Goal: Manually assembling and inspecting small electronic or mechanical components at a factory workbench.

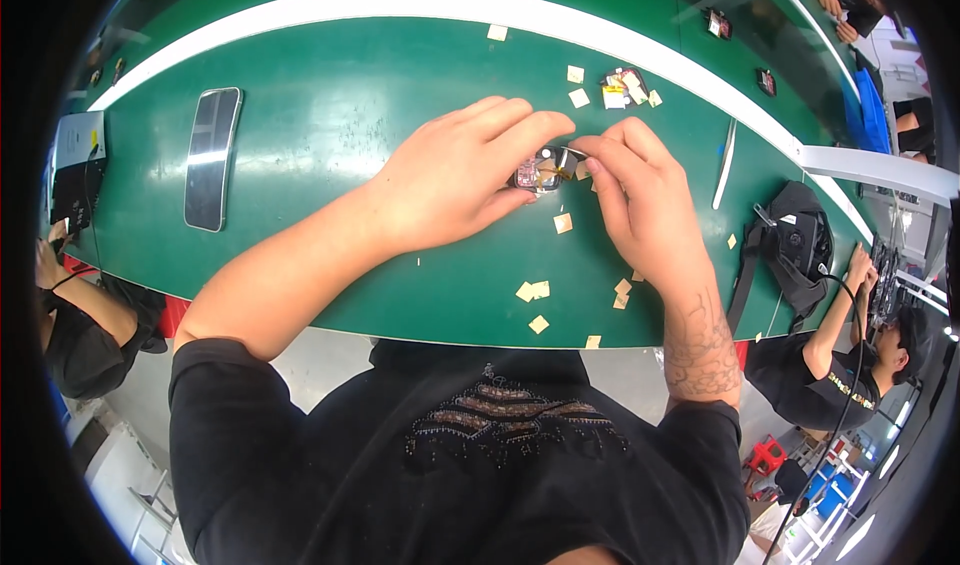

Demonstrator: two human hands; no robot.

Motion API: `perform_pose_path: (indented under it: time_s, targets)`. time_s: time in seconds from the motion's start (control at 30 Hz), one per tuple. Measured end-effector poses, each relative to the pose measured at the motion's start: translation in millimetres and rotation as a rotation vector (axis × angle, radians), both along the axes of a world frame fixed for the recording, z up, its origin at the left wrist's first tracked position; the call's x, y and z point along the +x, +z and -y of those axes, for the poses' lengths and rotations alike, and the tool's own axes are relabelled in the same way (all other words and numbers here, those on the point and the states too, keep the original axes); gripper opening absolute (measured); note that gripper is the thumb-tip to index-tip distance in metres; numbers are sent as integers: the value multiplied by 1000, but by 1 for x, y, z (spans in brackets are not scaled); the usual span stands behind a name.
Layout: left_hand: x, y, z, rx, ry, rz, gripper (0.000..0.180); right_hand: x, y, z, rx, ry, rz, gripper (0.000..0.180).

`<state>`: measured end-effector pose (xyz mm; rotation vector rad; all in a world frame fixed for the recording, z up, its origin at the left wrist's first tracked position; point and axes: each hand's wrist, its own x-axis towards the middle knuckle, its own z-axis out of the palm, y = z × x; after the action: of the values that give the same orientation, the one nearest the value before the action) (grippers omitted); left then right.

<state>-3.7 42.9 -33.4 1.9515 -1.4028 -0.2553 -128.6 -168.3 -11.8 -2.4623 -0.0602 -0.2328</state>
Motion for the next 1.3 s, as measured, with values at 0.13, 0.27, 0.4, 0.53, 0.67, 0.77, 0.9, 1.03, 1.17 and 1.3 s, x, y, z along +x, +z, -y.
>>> perform_pose_path:
  time_s: [0.13, 0.27, 0.4, 0.53, 0.67, 0.77, 0.9, 1.03, 1.17, 1.3]
  targets:
    - [-1, 1, -1, -6, 2, 33, 68, 0, 13, -5, -184, 26, -12, 16]
    - [-2, 1, -2, -26, 21, 79, 68, -1, 30, -9, -426, 42, -150, 9]
    - [-4, 2, -1, -61, 14, 145, 67, 0, 36, -10, -522, 75, -122, 10]
    - [-5, 1, -3, -91, 26, 181, 66, 2, 38, -13, -610, 103, -77, 8]
    - [-5, 0, -4, -102, 25, 200, 66, 4, 37, -15, -708, 122, -49, 11]
    - [-5, 0, -4, -95, 23, 206, 66, 5, 36, -17, -708, 137, -81, 12]
    - [-5, -3, -2, -93, 23, 202, 66, 6, 28, -15, -646, 147, -112, 11]
    - [-6, 0, -4, -98, 39, 193, 67, 3, 37, -10, -363, 13, -99, 7]
    - [-4, -1, -2, -58, 46, 79, 67, -1, 16, 3, -54, -117, -77, 12]
    - [-2, -2, -2, -14, 32, 17, 65, 1, -2, 1, 55, -124, -113, 22]
